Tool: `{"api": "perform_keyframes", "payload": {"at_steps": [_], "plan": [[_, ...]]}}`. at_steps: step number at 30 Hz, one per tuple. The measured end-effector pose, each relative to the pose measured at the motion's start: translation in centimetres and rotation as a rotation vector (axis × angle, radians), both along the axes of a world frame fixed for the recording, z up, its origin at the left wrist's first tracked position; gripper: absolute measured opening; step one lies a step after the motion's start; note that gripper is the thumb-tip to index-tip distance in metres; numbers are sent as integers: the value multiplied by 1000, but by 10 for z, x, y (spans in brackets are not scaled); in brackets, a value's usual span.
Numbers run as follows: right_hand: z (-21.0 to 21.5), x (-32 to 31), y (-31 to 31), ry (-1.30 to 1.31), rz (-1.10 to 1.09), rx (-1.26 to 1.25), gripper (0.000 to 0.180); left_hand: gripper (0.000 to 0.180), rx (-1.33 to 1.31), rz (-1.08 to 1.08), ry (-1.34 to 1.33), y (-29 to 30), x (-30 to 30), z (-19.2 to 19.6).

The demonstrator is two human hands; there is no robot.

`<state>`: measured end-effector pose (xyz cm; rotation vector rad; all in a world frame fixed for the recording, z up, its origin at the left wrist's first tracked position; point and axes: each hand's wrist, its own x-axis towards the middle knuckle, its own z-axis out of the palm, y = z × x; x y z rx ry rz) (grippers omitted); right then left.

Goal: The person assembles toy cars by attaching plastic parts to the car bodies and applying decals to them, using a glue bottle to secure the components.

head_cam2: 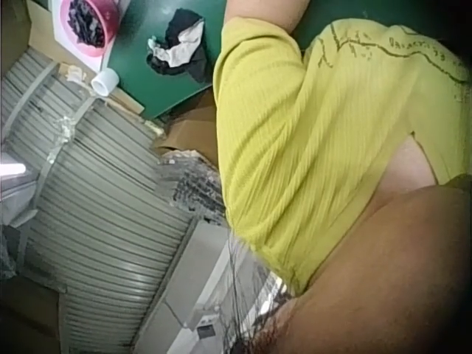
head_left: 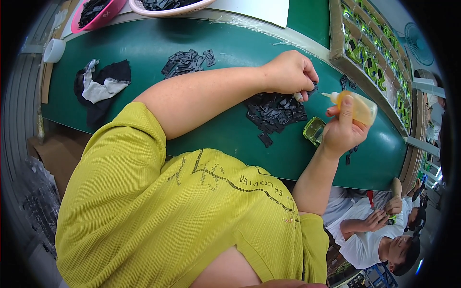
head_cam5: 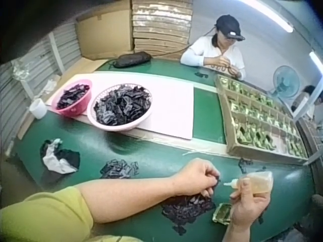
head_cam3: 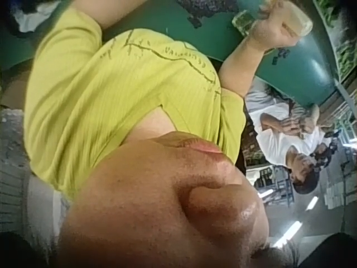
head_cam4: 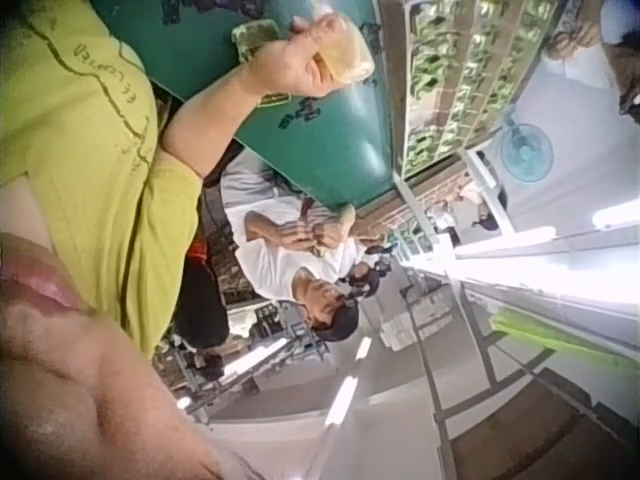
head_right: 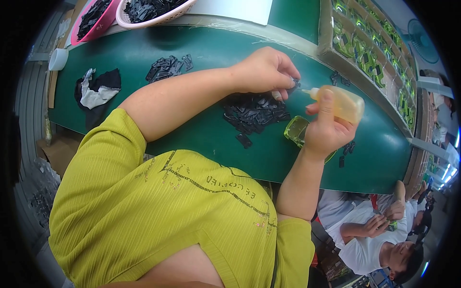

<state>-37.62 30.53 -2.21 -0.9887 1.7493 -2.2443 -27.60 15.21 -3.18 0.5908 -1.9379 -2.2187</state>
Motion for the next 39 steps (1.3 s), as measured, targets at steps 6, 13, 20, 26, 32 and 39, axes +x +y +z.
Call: {"api": "perform_keyframes", "payload": {"at_steps": [6, 13, 20, 26, 32, 39], "plan": [[1, -20, 4, -235, 59, -195, 34, 30, 7, -4, 9, 0, 0, -1], [-1, -39, 13, -487, 103, -221, 35, 29, 49, 6, 19, 1, -1, -4], [39, -39, 29, -818, 672, -352, 46, 27, -216, 58, 131, 11, 4, -6], [72, -25, -19, -610, 605, 116, 49, 23, -635, 189, 315, 16, 0, -16], [74, 3, -120, -157, 475, 403, 49, 21, -598, 220, 263, 14, 2, -15], [18, -11, -217, 352, 329, 688, 43, 18, -478, 289, 207, 9, 1, -12]]}}
